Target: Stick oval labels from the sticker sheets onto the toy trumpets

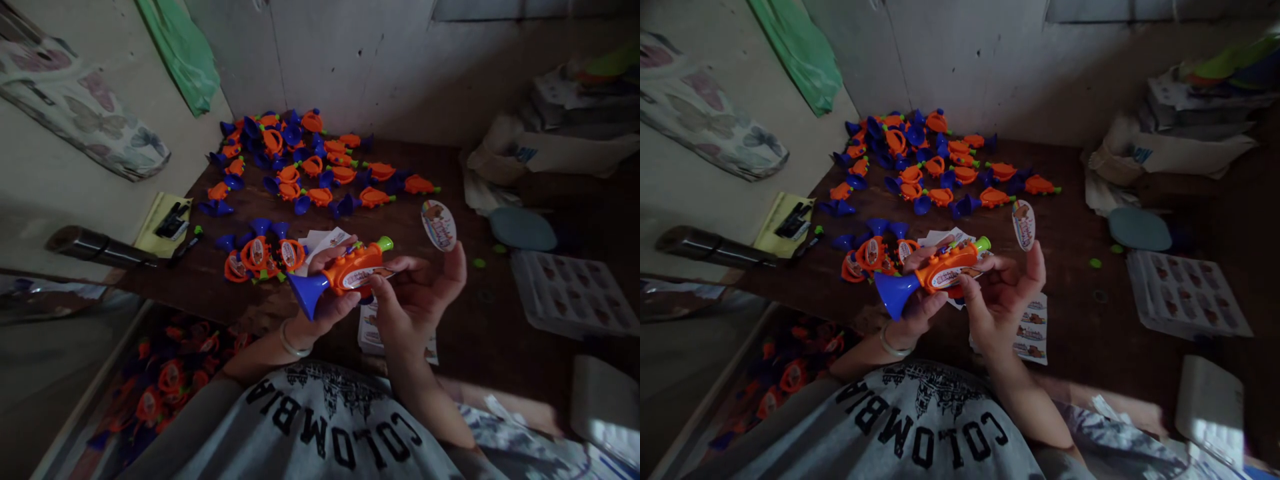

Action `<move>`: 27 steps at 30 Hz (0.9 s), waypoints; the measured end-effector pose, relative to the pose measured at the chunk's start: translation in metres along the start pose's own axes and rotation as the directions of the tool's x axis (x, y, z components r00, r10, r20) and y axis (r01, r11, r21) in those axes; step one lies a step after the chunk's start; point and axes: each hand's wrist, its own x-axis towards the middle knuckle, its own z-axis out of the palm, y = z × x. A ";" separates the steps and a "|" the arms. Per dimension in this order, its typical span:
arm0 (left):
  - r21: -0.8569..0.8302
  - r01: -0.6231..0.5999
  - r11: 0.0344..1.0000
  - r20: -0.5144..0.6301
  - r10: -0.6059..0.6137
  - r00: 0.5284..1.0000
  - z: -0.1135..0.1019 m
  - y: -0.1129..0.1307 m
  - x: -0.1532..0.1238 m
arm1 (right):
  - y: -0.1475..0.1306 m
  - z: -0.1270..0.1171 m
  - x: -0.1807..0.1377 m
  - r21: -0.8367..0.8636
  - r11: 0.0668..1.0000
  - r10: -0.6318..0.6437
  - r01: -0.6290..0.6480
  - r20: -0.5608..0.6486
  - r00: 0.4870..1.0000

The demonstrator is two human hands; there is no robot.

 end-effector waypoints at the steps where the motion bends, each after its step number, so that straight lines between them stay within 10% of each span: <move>1: -0.028 -0.008 1.000 0.003 0.008 1.000 0.000 0.000 0.000 | 0.000 0.000 0.000 -0.003 1.000 -0.001 0.001 0.000 1.000; 16: -0.281 -0.019 0.960 -0.079 -0.004 0.997 0.005 -0.011 -0.001 | -0.002 -0.001 0.000 0.054 0.998 0.016 -0.017 0.022 1.000; 22: -0.193 -0.113 0.975 -0.090 0.097 0.991 0.004 -0.013 -0.002 | 0.004 -0.003 0.007 0.021 0.991 -0.136 0.136 0.012 0.991; 27: -0.090 -0.168 0.982 -0.063 0.163 0.985 0.003 -0.006 -0.001 | 0.003 -0.006 0.013 0.049 0.999 -0.022 0.019 0.076 0.997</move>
